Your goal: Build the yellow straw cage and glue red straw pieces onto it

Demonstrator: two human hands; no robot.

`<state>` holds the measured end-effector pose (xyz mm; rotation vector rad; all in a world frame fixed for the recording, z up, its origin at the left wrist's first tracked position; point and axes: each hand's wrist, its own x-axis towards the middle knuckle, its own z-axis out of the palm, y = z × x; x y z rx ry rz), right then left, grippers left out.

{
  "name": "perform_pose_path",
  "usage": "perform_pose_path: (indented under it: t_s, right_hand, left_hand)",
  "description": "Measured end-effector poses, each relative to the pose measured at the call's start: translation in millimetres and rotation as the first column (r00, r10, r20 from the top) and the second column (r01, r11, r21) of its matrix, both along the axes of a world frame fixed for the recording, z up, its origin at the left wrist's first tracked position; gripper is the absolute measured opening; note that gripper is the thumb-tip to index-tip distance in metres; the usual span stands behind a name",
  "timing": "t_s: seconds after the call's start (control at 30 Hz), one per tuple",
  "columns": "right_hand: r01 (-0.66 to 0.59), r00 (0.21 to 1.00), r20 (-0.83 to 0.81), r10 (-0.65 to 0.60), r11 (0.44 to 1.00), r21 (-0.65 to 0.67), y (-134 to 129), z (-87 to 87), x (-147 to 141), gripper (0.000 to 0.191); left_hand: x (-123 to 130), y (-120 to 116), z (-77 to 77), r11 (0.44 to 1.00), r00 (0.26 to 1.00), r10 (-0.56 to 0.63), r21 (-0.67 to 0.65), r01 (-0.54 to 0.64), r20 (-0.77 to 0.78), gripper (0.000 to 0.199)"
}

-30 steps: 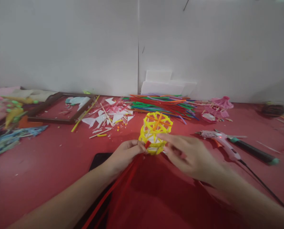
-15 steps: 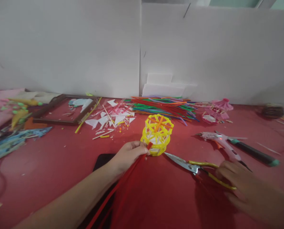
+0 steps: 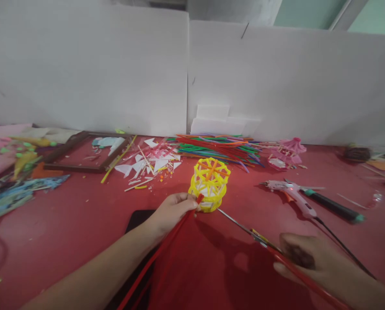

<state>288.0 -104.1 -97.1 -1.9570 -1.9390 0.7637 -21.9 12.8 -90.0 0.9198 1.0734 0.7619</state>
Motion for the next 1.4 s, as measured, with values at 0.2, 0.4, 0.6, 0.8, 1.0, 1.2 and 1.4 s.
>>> perform_pose_path:
  t_s: [0.2,0.4,0.6,0.8,1.0,1.2,1.4]
  right_hand:
    - [-0.033,0.957,-0.284,-0.055,0.955,-0.296,-4,24.0,-31,0.049]
    - [-0.078,0.953,-0.298,-0.05,0.913,-0.402,11,26.7,-50,0.055]
    - [-0.06,0.959,-0.28,-0.049,0.928,-0.368,13,30.2,-60,0.049]
    - [-0.065,0.974,-0.228,0.013,0.973,-0.223,18,43.9,-69,0.048]
    - [-0.106,0.982,-0.183,0.057,0.958,-0.268,25,49.7,-73,0.05]
    - [-0.067,0.994,-0.096,0.047,0.975,-0.211,26,43.7,-75,0.051]
    - [-0.056,0.995,0.066,0.073,0.972,-0.23,31,48.7,-73,0.048]
  left_hand:
    - [-1,0,-1.7,1.0,1.0,-0.008,0.0,0.008,-0.015,0.017]
    - [-2,1,-3.3,1.0,1.0,-0.013,0.019,0.013,-0.003,0.018]
    - [-2,1,-5.8,1.0,1.0,-0.013,-0.001,0.013,0.025,0.018]
    - [-1,-1,-1.2,1.0,0.999,-0.004,-0.012,0.005,0.041,0.019]
    - [-3,0,-1.3,0.999,0.999,-0.033,0.037,0.032,0.031,0.017]
    - [-4,0,-6.7,0.999,0.999,-0.038,0.026,0.037,0.023,0.019]
    - [-4,-1,-6.3,0.998,1.0,-0.028,0.049,0.028,0.009,0.019]
